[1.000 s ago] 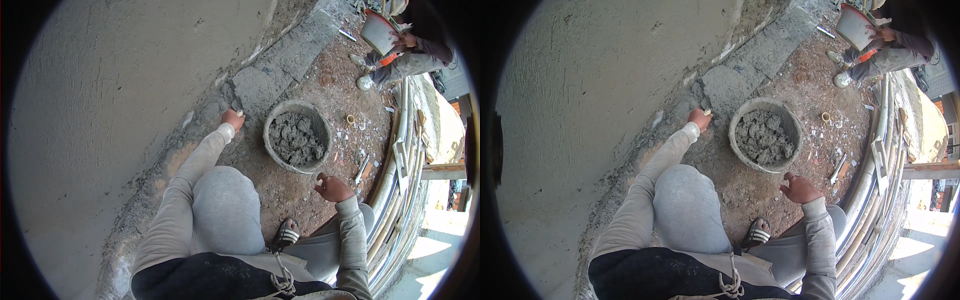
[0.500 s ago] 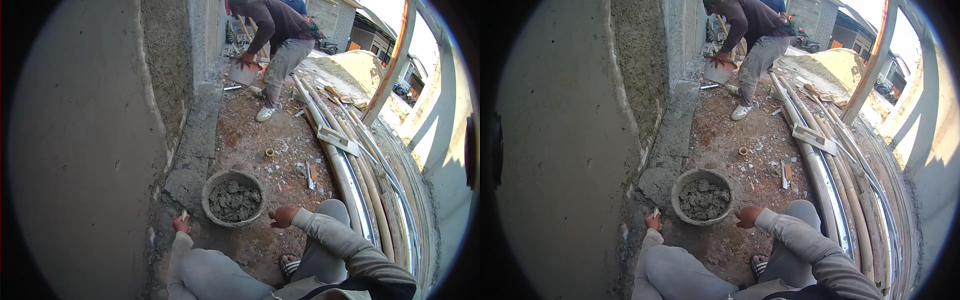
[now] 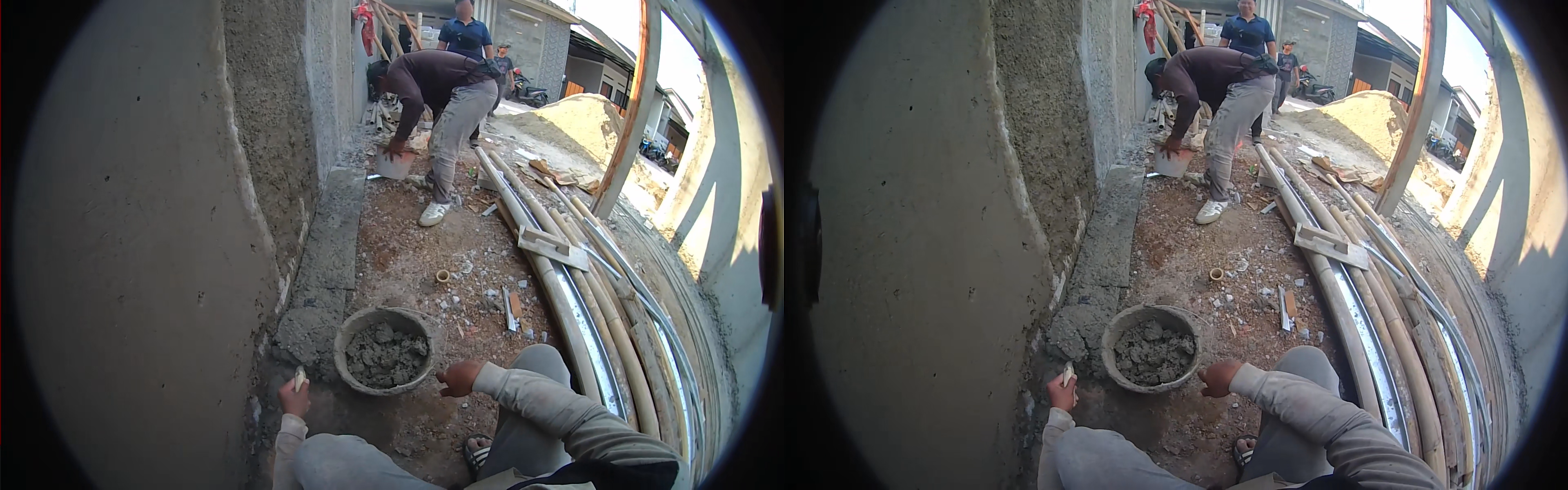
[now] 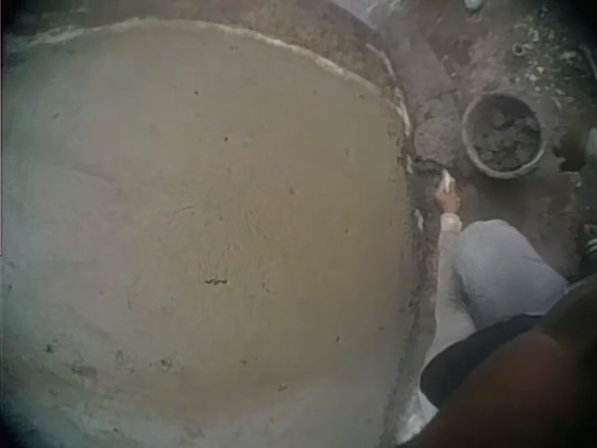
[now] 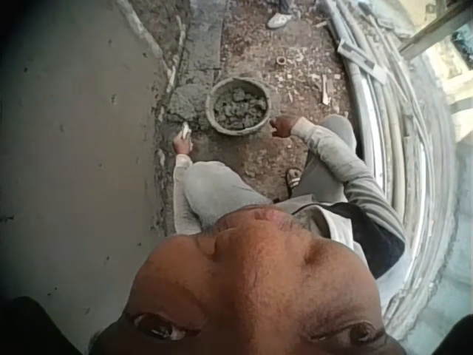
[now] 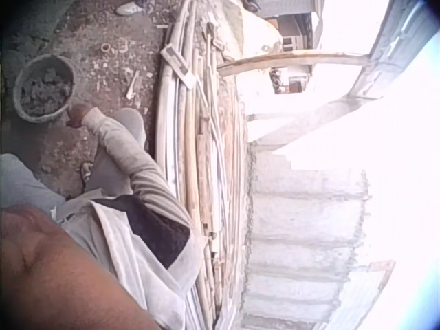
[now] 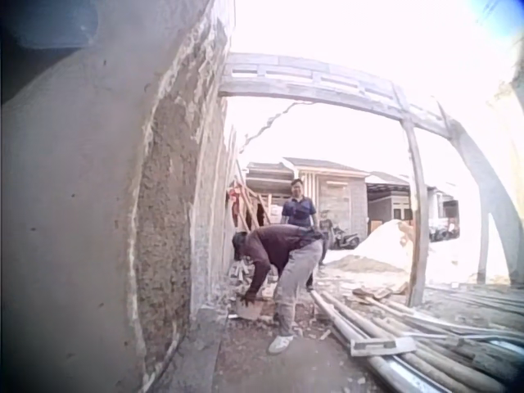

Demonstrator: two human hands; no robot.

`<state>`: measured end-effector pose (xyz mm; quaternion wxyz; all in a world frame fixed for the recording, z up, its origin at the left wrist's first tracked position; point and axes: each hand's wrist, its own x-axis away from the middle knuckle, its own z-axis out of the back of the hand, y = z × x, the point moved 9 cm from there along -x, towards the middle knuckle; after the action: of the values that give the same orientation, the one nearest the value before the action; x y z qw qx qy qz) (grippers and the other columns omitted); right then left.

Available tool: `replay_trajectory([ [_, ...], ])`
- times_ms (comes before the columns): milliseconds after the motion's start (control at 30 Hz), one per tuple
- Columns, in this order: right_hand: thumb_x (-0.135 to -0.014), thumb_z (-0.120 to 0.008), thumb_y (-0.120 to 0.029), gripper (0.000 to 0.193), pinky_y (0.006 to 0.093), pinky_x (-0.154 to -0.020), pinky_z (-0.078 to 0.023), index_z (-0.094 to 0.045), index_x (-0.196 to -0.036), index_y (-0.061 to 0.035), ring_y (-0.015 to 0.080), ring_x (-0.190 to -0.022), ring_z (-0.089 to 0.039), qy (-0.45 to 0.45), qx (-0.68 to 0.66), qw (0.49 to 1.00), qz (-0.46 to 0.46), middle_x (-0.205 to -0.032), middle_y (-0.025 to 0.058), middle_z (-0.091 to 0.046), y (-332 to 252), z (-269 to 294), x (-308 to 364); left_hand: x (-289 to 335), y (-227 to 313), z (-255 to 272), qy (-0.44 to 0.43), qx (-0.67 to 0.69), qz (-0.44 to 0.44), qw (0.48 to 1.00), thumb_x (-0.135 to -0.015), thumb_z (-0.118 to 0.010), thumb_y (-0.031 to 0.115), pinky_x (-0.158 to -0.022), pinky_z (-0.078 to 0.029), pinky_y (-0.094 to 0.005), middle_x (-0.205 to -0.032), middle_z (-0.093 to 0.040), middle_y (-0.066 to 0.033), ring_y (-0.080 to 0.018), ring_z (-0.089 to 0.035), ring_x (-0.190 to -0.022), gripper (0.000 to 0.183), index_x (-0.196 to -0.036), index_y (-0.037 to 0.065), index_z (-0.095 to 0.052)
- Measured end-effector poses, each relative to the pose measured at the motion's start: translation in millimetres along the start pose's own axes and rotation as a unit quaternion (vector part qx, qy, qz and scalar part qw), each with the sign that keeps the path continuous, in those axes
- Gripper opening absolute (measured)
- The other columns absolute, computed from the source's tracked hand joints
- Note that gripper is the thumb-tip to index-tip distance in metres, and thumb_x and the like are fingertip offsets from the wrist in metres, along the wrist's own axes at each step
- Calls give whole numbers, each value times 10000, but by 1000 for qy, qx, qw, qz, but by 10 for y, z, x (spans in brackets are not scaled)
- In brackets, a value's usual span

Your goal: The person scoops mortar from a bucket using a trowel and applies it along the base of the wall.

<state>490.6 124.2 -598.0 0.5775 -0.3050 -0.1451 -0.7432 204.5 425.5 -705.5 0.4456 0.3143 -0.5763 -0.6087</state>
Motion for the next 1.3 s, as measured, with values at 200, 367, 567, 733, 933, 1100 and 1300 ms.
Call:
replay_trajectory([
  [200, -863, -598, -525, 574, 496, -835, -509, -596, -1145, -24, 390, -983, -645, 59, -31, 996, 60, -994, 204, -680, -105, 99, -167, 291, 1811, -396, -42, -276, -308, 909, -814, -716, 184, -484, -447, -394, -595, -592, -98, -167, -582, -484, 207, -833, 3, -617],
  [367, -878, -611, -439, 417, 487, -788, -530, -708, -865, -34, 369, -912, -671, 67, -21, 994, 89, -893, 206, -690, -389, 457, -108, 506, 2165, -912, -66, -506, -367, 778, -795, -701, 220, -543, -496, -426, -703, -635, -142, -307, -652, -627, 304, -1032, 55, -606],
  [567, -877, -619, -354, 331, 480, -709, -527, -669, -943, -33, 338, -824, -672, 529, -35, 846, 61, -806, 160, -673, 231, 1454, 46, 389, 2353, -1305, -72, -611, -334, 714, -795, -683, 260, -593, -531, -441, -755, -647, -137, -344, -661, -696, 361, -1094, 88, -580],
  [733, -872, -633, -306, 372, 508, -709, -507, -573, -1124, -39, 389, -807, -647, 423, -110, 898, 44, -827, 185, -657, 386, 2209, 41, 112, 2428, -1086, -13, -412, -216, 885, -782, -712, 273, -617, -506, -458, -776, -658, -200, -404, -625, -681, 272, -844, 22, -628],
  [933, -882, -609, -413, 530, 490, -773, -518, -483, -1233, -36, 399, -935, -646, 295, -137, 943, 68, -984, 213, -666, 54, 1888, -92, 84, 1869, -958, -78, -160, -17, 984, -891, -636, 235, -469, -462, -331, -653, -591, -67, -150, -585, -519, 239, -801, 22, -578],
  [1100, -854, -517, -659, 894, 479, -980, -439, -332, -1392, 31, 380, -1188, -549, 170, -80, 972, -141, -1243, 250, -578, 799, 1188, -1023, 163, 1782, -712, -54, -32, 70, 996, -910, -634, 249, -413, -419, -292, -673, -566, -32, -127, -541, -489, 222, -847, 49, -561],
  [1300, -893, -374, -696, 820, 450, -1032, -403, -572, -1273, 3, 378, -1259, -497, 47, -158, 969, -185, -1335, 219, -541, 1764, 43, -1708, 238, 2280, -1182, -8, 112, 81, 990, -889, -668, 252, -431, -421, -281, -671, -519, -7, -117, -516, -490, 222, -849, 89, -523],
])
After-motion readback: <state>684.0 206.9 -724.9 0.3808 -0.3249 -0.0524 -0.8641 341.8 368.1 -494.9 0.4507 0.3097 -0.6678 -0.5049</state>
